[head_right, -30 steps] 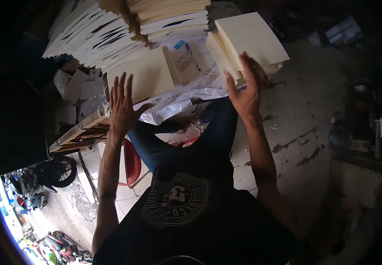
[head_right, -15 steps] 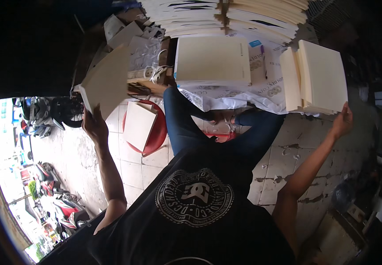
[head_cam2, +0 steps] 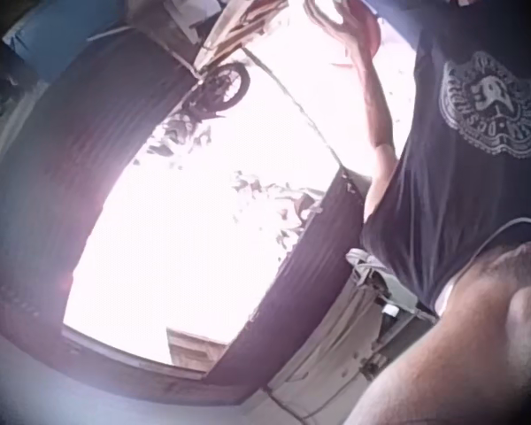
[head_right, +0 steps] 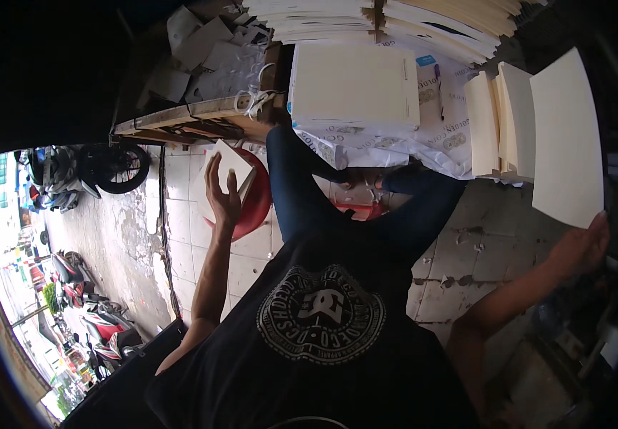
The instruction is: The person folds sheets of paper in half by hand and stacks the folded papers onto a stool.
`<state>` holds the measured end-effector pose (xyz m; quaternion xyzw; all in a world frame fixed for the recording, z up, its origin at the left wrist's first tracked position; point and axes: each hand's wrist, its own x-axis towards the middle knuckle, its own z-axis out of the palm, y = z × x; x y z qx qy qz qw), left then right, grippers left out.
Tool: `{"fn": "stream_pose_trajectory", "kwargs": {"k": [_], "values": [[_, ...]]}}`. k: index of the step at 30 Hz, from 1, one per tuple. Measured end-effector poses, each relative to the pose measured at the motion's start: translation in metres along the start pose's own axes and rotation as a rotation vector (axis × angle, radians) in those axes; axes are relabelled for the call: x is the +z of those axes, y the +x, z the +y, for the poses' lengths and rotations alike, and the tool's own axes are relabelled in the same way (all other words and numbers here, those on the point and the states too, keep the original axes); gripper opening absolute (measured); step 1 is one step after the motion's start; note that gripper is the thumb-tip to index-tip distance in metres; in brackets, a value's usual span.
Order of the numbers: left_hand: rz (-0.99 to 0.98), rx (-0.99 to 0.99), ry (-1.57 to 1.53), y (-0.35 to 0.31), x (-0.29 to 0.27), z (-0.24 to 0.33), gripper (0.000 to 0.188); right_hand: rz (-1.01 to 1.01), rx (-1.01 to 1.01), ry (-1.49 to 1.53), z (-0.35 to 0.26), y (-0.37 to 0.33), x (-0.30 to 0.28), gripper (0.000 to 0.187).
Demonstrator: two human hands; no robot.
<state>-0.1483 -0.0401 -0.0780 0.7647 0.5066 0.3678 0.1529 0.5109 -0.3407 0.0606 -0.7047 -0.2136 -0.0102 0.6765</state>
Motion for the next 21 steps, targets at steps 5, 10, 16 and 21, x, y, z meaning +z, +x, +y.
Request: {"fn": "stream_pose_trajectory", "kwargs": {"k": [5, 10, 16, 21], "values": [[-0.033, 0.645, -0.489, 0.046, 0.000, 0.210, 0.048, -0.345, -0.549, -0.065, -0.100, -0.166, 0.148, 0.011], [-0.285, 0.685, -0.491, 0.039, 0.076, 0.249, 0.039, -0.666, -0.167, 0.075, -0.084, -0.223, 0.188, 0.006], [-0.288, 0.513, -0.486, 0.023, 0.101, 0.207, 0.038, -0.744, 0.256, 0.164, -0.043, -0.264, 0.198, 0.022], [-0.148, 0.419, -0.458, 0.007, 0.104, 0.199, 0.037, -0.744, 0.159, 0.159, -0.033, -0.282, 0.231, 0.016]]}}
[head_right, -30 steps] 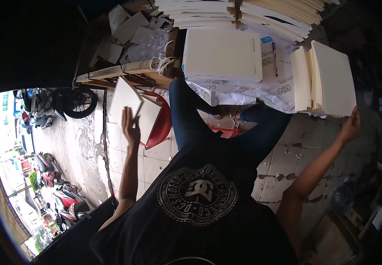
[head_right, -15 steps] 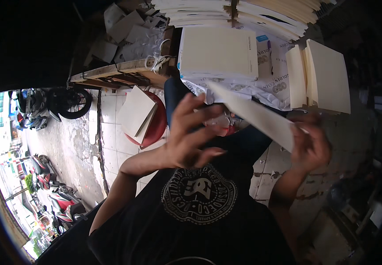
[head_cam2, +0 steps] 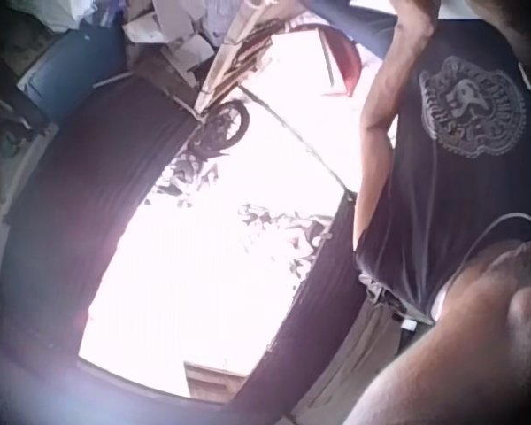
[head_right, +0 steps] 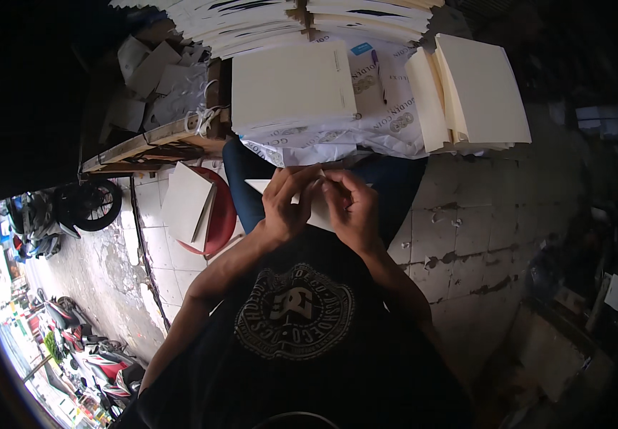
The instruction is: The person folds sheets of paper in half by hand and stacks the folded papers onto a stool.
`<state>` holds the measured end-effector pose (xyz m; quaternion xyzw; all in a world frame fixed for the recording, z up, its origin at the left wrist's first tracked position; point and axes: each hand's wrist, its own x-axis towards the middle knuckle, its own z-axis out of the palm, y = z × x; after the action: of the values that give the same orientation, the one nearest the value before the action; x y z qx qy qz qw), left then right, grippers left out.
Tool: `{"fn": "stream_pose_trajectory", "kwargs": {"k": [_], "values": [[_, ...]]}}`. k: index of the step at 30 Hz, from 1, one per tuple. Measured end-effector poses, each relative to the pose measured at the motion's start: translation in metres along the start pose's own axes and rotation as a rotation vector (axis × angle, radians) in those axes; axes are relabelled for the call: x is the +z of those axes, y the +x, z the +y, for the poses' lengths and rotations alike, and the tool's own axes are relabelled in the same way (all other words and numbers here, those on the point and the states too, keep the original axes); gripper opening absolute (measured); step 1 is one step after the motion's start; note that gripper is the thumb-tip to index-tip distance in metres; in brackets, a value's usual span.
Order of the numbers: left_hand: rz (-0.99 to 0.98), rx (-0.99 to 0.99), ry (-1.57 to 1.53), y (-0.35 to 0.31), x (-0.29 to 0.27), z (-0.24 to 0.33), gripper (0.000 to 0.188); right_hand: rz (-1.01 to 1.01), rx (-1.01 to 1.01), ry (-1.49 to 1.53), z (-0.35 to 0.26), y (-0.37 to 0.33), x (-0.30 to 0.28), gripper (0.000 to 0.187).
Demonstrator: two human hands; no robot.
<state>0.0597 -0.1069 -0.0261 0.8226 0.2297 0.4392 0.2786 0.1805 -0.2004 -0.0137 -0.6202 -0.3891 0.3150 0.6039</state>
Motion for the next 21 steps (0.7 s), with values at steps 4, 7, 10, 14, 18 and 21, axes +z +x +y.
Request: {"fn": "stream_pose_trajectory", "kwargs": {"k": [4, 7, 10, 14, 18, 21], "values": [[-0.051, -0.003, 0.016, 0.004, -0.010, 0.006, 0.041, -0.046, 0.025, 0.036, 0.005, -0.002, -0.001, 0.010], [-0.057, 0.010, -0.042, 0.002, -0.009, 0.008, 0.037, -0.051, 0.018, 0.125, 0.005, -0.002, 0.001, 0.010], [-0.067, 0.092, -0.095, 0.003, -0.006, -0.003, 0.030, -0.011, 0.017, 0.168, 0.006, -0.006, -0.003, 0.011], [-0.089, 0.271, -0.035, 0.029, -0.035, -0.024, 0.025, 0.116, -0.187, -0.234, -0.009, 0.000, -0.050, 0.009], [0.183, 0.095, 0.355, 0.065, -0.119, -0.128, 0.019, 0.326, -0.168, -0.165, -0.058, -0.013, -0.144, 0.021], [0.219, -0.134, 0.950, 0.076, -0.207, -0.219, 0.030, 0.236, -0.539, 0.172, -0.070, -0.011, -0.196, 0.040]]}}
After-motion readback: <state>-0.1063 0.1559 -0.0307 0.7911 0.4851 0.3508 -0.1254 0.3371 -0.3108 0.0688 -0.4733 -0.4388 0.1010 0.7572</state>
